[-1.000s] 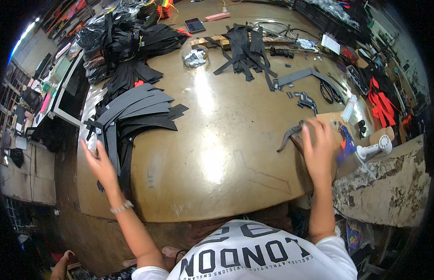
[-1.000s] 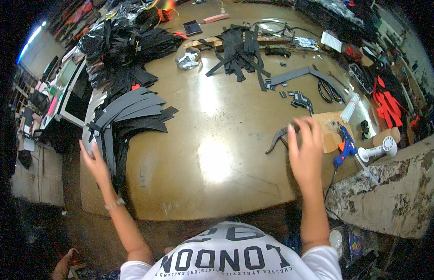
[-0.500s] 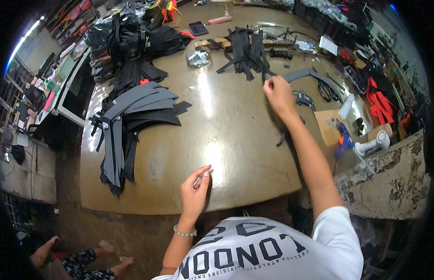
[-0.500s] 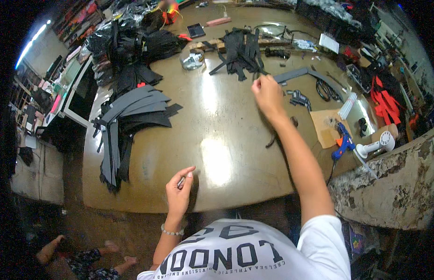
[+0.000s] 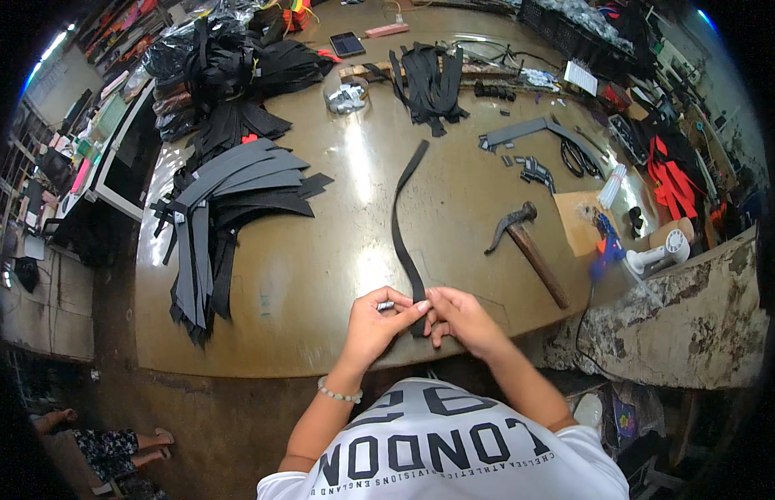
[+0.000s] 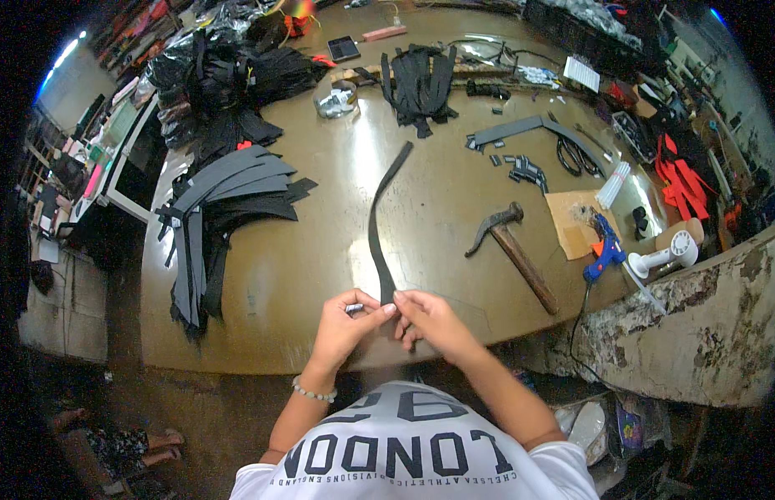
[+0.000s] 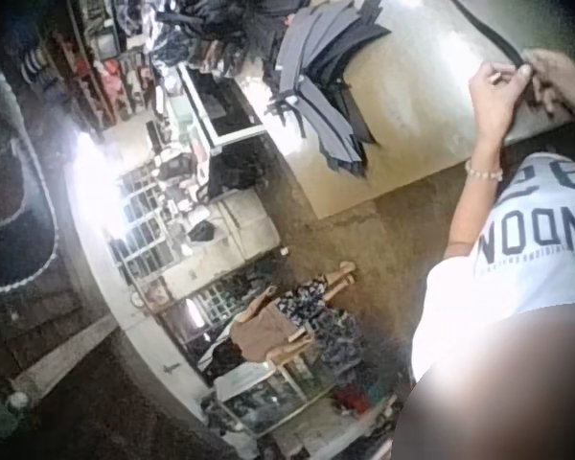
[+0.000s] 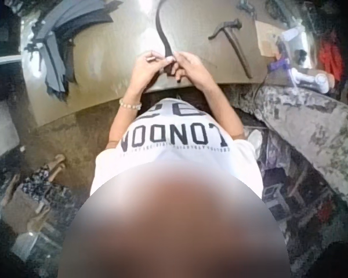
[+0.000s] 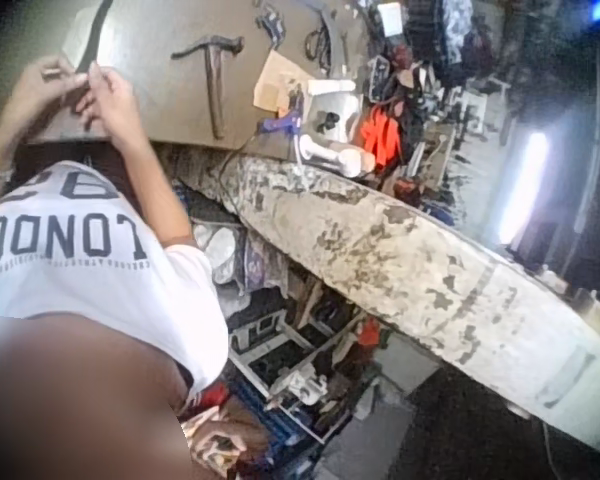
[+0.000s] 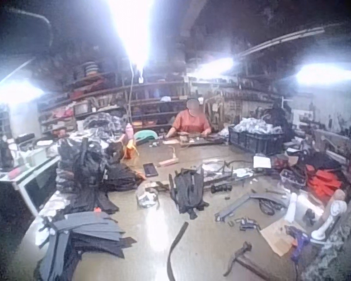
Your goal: The person assembles black fabric straps by applying hot glue to attach small rectangular pieces and then bundles the finished straps with a yellow elastic band. The person uses a hot glue gun and handles multiple strap pieces on a cluttered workbench.
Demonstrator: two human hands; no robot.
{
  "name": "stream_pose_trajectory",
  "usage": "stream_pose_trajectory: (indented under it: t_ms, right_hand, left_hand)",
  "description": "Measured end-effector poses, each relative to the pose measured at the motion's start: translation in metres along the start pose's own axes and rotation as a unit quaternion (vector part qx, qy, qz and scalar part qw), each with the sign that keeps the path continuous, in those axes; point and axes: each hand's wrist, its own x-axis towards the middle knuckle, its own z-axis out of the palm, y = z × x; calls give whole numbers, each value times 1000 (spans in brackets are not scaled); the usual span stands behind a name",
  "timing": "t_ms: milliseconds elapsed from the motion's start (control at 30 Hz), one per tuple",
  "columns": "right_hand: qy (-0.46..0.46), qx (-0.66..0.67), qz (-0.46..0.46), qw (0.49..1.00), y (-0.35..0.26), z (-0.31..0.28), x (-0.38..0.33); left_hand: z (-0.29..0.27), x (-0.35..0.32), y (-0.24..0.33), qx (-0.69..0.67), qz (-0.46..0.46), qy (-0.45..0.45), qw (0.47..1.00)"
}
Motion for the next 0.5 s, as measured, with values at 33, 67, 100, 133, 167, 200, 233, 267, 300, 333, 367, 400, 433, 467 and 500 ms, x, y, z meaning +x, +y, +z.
stream_pose_trajectory:
  t_ms: [33, 67, 100, 133, 167, 200, 233, 267, 300, 333, 367, 400, 433, 467, 500]
  right_hand:
    - [-73, 34, 36, 996, -4, -7, 7]
    - [-131, 12, 85, 988, -12, -17, 17]
    - [-188, -13, 137, 973, -21, -27, 28]
    - [-196, -32, 126, 972, -30, -34, 43]
    - [-203, -57, 127, 969, -40, -39, 59]
    - [-181, -81, 106, 974, -55, -46, 74]
    - [-179, -97, 84, 975, -72, -51, 91]
    - [-114, -122, 65, 984, -88, -53, 107]
    - [-72, -131, 36, 988, -103, -55, 123]
    - [-37, -118, -9, 992, -115, -54, 138]
    - [-5, -102, -56, 993, -123, -52, 153]
    - [1, -191, -78, 978, -128, -51, 168]
    - [7, -279, -102, 955, -130, -49, 182]
    - [27, -368, -131, 920, -127, -48, 194]
    - [28, -421, -152, 894, -121, -48, 203]
  left_hand:
    - [0, -6, -1, 16, 8, -1, 1000]
    - [-1, -13, -2, 43, 14, 3, 999]
    - [-2, -19, -2, 68, 32, 5, 997]
    - [-6, -25, -3, 153, -30, -6, 988]
    - [-6, -31, -5, 182, 6, 0, 983]
    - [-8, -37, -6, 210, 39, 7, 977]
    - [-9, -42, -8, 241, 75, 8, 968]
    - [-10, -47, -11, 294, 104, 24, 950]
    - [-11, -50, -13, 322, 127, 46, 937]
    - [-12, -52, -16, 351, 151, 64, 922]
    - [-12, -54, -18, 386, 165, 84, 904]
    - [-11, -55, -21, 398, 177, 89, 895]
    - [-10, -56, -23, 398, 194, 92, 892]
    - [-10, -56, -25, 401, 207, 94, 887]
    - [-10, -56, -27, 402, 217, 90, 885]
